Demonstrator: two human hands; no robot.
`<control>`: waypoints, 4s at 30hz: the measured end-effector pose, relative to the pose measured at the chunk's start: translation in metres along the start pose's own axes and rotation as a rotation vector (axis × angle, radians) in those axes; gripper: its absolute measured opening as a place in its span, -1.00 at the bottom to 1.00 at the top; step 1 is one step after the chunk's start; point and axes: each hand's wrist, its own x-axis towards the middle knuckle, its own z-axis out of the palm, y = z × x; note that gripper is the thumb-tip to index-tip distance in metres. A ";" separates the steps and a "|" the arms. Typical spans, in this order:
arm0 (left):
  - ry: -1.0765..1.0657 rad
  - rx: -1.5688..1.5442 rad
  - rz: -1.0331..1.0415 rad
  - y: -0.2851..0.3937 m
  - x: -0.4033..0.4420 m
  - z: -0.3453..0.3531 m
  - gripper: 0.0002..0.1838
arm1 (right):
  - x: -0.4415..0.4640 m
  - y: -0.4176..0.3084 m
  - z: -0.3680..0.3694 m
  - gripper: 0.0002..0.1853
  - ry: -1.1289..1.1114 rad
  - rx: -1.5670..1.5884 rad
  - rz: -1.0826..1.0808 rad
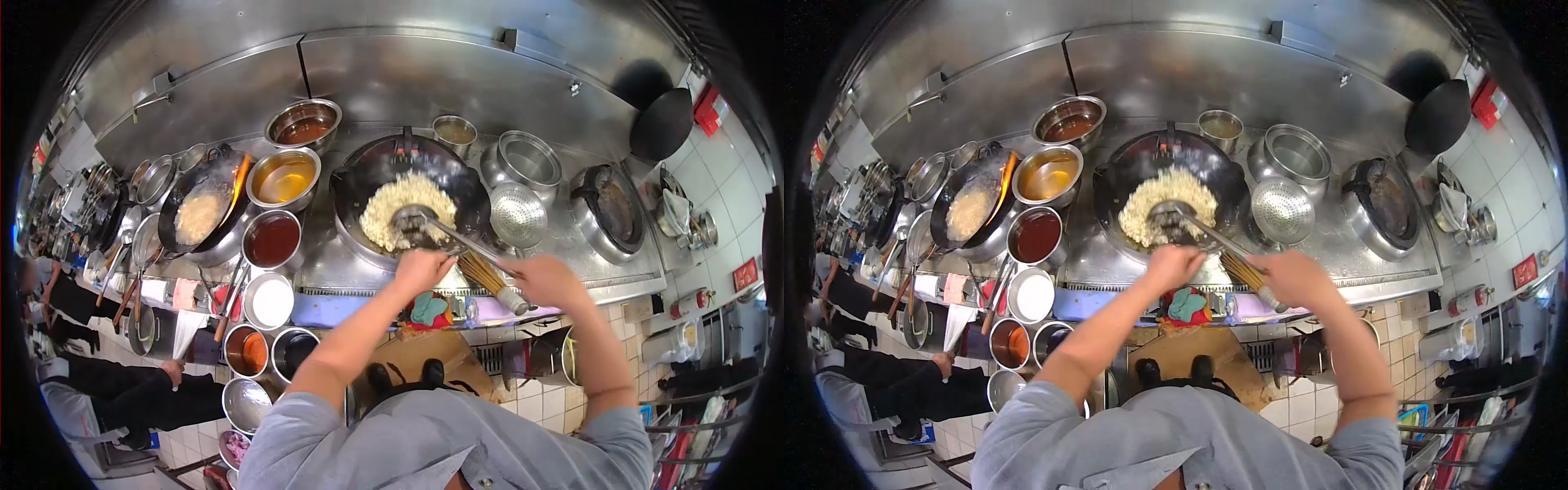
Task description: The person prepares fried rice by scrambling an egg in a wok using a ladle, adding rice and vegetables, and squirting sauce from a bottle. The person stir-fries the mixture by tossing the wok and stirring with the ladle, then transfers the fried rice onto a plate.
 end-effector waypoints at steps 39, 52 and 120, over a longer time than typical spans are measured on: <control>0.072 0.291 -0.375 -0.038 0.000 0.036 -0.66 | 0.304 -0.021 -0.044 -0.68 0.995 1.295 -0.493; 0.035 0.176 -0.434 -0.039 0.002 0.032 -0.67 | 0.329 0.010 -0.083 -0.71 0.795 1.658 -0.280; 0.026 0.037 -0.208 -0.039 0.007 0.037 -0.69 | 0.155 0.011 0.003 -0.69 1.245 1.720 -0.213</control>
